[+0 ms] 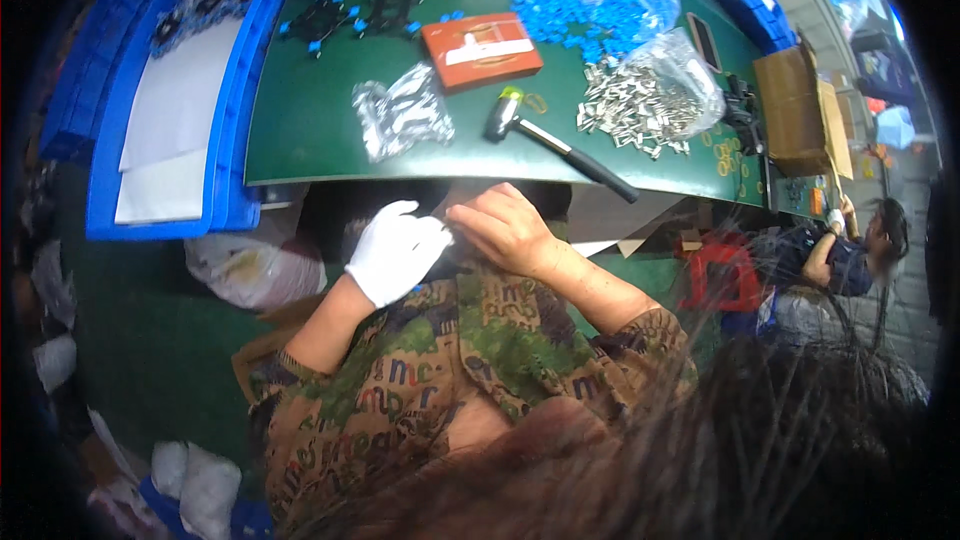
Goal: The person assembles small black plastic components with blue parts and metal pins at a green workbench. They use a hammer to secure the pins into the components and then place the finished units into a blue crate. The person also handles clear plastic bags and organizes the parts on the table.
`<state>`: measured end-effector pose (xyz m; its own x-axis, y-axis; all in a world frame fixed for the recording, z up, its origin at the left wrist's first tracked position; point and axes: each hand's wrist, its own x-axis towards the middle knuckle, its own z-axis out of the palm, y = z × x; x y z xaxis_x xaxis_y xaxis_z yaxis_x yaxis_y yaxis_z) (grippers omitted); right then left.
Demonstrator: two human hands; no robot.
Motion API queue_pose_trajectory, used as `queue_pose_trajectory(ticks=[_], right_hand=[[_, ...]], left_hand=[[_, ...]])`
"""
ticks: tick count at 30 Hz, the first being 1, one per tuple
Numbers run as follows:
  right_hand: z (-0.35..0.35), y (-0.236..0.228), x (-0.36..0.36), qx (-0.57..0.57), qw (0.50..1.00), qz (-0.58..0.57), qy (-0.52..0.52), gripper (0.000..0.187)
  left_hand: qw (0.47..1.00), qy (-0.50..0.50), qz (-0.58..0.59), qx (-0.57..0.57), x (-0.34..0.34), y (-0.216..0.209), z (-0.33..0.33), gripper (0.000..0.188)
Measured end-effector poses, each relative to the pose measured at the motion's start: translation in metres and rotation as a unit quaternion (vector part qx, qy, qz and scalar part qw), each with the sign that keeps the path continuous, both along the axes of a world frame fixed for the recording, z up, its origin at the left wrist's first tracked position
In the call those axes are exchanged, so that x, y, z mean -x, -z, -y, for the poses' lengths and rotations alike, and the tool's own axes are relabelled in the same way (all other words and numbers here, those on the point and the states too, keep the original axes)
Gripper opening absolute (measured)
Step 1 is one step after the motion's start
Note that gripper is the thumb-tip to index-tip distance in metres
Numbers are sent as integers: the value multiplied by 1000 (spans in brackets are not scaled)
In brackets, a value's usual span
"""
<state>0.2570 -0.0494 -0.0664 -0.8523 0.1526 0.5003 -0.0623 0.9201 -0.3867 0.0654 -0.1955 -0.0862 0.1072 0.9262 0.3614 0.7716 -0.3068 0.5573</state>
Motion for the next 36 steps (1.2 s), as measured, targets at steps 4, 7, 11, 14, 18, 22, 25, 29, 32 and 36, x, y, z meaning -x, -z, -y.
queue_pose_trajectory(ticks=[4,7,11,14,18,22,25,29,32,36], right_hand=[[-61,-47,-10,-117,991,-21,64,34],[-132,-66,-16,-102,973,1,209,22],[-209,-54,-7,-57,945,115,302,23],[-236,-46,3,-78,937,135,311,24],[-245,-40,25,-136,930,175,292,26],[-243,-36,23,-174,928,208,256,21],[-242,-33,8,-174,953,185,165,20],[-249,-36,-14,-156,967,152,132,23],[-256,-35,-22,-124,971,102,176,25],[-241,-34,-9,-64,947,131,287,21]], left_hand=[[990,32,88,110,1,-11,5,19],[983,94,100,118,-10,5,4,18],[991,85,70,77,-10,11,3,17],[992,108,41,49,-8,16,2,13],[979,82,109,152,-9,-1,2,15],[982,78,108,134,-7,0,3,20],[964,43,206,163,-10,4,5,24],[981,78,108,141,-7,8,1,24],[975,68,113,181,-9,4,-2,24],[972,55,106,203,-10,2,0,23]])
